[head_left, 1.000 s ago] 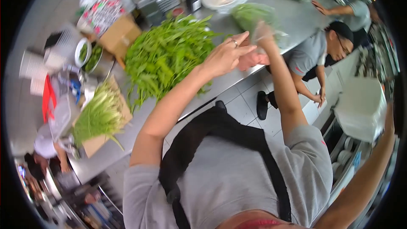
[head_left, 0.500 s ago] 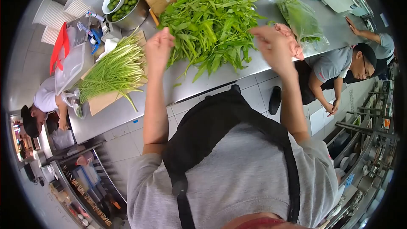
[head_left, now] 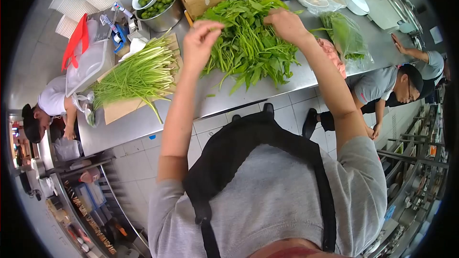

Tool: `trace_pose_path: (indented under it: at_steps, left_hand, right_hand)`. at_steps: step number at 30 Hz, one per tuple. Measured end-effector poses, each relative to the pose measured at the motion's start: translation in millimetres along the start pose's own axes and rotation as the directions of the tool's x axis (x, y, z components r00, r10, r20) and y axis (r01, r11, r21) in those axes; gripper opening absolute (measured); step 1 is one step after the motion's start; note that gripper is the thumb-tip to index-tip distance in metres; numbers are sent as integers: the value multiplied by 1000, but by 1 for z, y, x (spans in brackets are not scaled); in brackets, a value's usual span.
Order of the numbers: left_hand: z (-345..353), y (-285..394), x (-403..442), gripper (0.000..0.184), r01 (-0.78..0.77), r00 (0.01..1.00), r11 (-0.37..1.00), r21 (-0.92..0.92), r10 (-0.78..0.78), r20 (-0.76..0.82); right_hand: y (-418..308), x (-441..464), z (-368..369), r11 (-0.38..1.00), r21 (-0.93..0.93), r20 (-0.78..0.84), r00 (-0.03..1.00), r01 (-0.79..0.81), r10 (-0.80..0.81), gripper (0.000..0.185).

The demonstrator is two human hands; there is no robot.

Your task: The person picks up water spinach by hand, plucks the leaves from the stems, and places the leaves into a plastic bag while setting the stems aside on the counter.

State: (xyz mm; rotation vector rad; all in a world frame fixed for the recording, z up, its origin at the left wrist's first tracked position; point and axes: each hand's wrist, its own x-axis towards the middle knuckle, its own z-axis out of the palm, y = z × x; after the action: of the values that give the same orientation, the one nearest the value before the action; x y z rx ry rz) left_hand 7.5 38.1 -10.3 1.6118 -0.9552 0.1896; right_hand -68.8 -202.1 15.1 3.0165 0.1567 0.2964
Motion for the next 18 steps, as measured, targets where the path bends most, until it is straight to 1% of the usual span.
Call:
trace_pose_path:
  at_steps: [1,2,3,4,5,6,7,8,9,10,11,12,14,15,16,18]
  left_hand:
    - [-1,11,14,14,123,991,978,-165,-130,-29]
    - [-3,19,28,14,231,966,916,-328,-257,-35]
    - [-5,24,42,14,224,967,918,-326,-251,-41]
    - [-6,27,55,13,201,969,881,-429,-243,-45]
    - [-6,29,67,14,174,971,832,-526,-233,-48]
    - [-8,28,77,14,164,973,834,-527,-223,-51]
    - [-12,27,86,14,195,966,773,-604,-258,-19]
    - [-14,26,92,14,226,957,703,-675,-291,18]
    - [-14,29,95,15,253,945,660,-708,-326,34]
    - [-14,27,98,15,249,947,661,-708,-320,34]
    - [-14,23,100,15,290,940,640,-712,-329,87]
    - [-13,22,101,14,333,930,618,-713,-338,141]
    - [-5,21,101,14,359,919,602,-714,-359,160]
    - [-1,21,101,15,385,907,586,-713,-384,174]
    - [2,21,100,15,388,906,586,-712,-383,178]
    - [7,20,99,15,379,908,589,-713,-387,163]
  right_hand:
    - [-8,4,-9,994,105,-83,997,4,5,23]
    - [-17,8,-18,978,209,-167,986,18,18,21]
    - [-26,13,-26,970,244,-209,977,9,43,14]
    - [-27,17,-30,971,240,-215,976,14,39,14]
    - [-27,20,-34,964,267,-311,946,1,85,13]
    - [-25,22,-39,956,294,-405,905,-8,132,13]
    - [-19,25,-47,939,337,-398,894,-68,207,12]
    - [-13,26,-56,941,331,-406,891,-66,205,12]
    - [-8,27,-67,884,440,-301,902,-155,308,12]
    - [-3,26,-73,808,535,-183,899,-248,397,12]
    - [7,30,-67,733,667,-196,917,-136,349,15]
    - [8,32,-70,734,665,-199,915,-137,352,15]
    - [3,37,-71,566,823,-207,956,53,210,16]
    - [-3,40,-72,523,850,-194,960,61,203,15]
    - [-9,41,-73,522,851,-194,959,59,208,15]
    - [-19,45,-74,475,879,-165,965,50,205,15]
